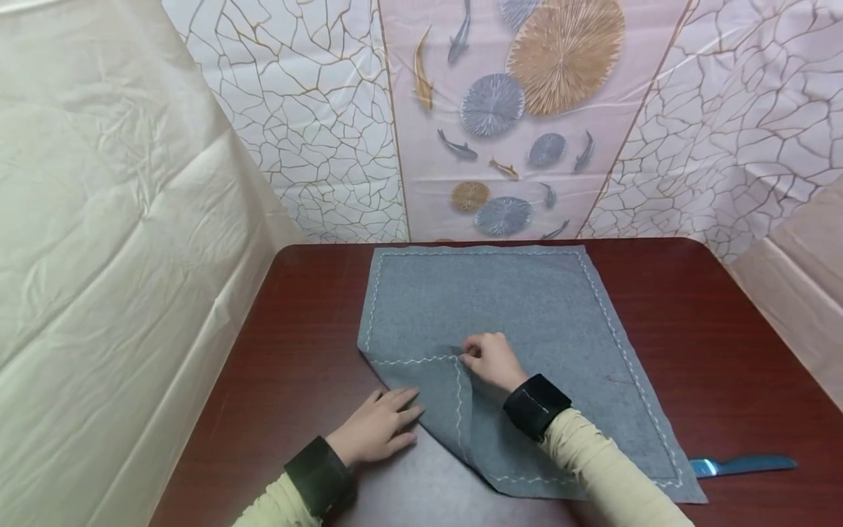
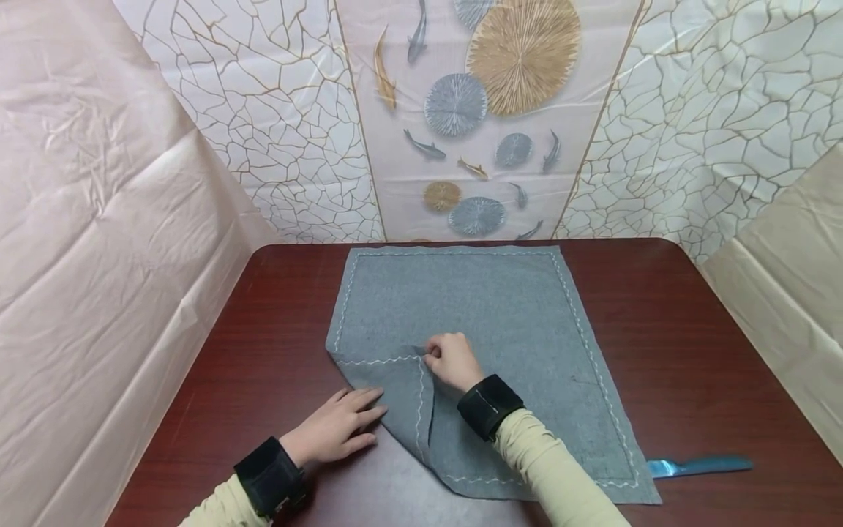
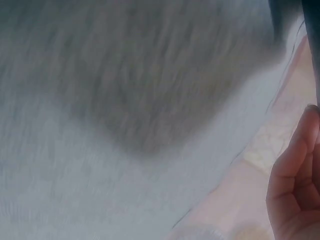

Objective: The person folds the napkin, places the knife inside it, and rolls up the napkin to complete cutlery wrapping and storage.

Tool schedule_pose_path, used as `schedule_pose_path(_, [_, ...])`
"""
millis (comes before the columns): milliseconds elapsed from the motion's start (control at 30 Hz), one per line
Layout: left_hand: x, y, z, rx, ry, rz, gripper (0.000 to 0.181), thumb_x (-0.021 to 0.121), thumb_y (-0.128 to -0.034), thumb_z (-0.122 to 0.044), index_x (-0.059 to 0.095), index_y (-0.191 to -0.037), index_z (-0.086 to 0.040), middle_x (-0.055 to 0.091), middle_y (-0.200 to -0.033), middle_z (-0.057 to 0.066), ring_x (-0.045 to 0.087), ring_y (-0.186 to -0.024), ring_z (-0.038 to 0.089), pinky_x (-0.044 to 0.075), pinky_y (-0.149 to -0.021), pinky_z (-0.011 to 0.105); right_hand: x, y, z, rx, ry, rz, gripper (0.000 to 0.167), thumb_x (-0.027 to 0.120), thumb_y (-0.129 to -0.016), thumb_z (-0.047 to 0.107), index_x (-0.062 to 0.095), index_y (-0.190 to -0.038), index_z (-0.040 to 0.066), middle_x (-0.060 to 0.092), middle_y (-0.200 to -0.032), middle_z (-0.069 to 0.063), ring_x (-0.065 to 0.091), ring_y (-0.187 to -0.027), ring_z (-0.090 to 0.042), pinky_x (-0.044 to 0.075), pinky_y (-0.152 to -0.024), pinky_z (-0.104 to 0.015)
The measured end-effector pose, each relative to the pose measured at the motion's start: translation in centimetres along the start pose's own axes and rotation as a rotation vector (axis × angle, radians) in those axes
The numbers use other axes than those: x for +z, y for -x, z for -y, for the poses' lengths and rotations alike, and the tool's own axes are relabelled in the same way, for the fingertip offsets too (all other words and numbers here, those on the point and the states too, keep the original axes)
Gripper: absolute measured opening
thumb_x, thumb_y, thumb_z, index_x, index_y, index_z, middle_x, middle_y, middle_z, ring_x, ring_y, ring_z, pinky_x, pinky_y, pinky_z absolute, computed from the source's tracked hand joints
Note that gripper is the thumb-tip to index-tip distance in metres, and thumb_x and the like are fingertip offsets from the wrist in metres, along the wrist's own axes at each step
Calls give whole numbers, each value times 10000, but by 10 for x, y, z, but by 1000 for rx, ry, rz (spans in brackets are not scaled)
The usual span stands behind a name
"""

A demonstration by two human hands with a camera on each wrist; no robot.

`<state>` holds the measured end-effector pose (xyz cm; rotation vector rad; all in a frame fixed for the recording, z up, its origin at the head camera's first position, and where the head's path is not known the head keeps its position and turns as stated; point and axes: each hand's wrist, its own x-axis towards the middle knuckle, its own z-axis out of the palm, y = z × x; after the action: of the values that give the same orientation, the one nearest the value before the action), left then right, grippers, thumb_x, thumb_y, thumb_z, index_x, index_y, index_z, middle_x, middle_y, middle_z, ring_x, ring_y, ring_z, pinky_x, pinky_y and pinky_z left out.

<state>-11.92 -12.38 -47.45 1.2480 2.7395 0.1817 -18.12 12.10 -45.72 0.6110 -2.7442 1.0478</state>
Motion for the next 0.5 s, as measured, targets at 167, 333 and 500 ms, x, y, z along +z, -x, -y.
schedule_pose_path(167, [-1,-9,1,-7,11,17,447,532,-905,-362,527,-1288,-133,390,-1390,121,358,-1270,262,311,-952,552,-10,-3,-11,-5,12,-29,49,699,-729,14,653,-718,7,620,-610,-16,550,-539,-103,442,-527,-259])
schedule_pose_path(333, [0,-22,3,7,-29,-9,450,533,-905,-363,527,-1287,-125,404,-1377,132,368,-1262,266,311,-957,536,-18,-4,-20,6,43,-52,62,699,-722,11,646,-702,34,616,-603,-9,556,-545,-119,442,-537,-271])
schedule_pose_path(500, [1,-37,1,1,-72,-32,450,525,-908,-376,527,-1287,-134,413,-1369,120,373,-1255,260,312,-963,531,-26,-7,-29,11,73,-93,82,704,-709,4,637,-673,34,613,-588,-22,559,-537,-150,442,-537,-298])
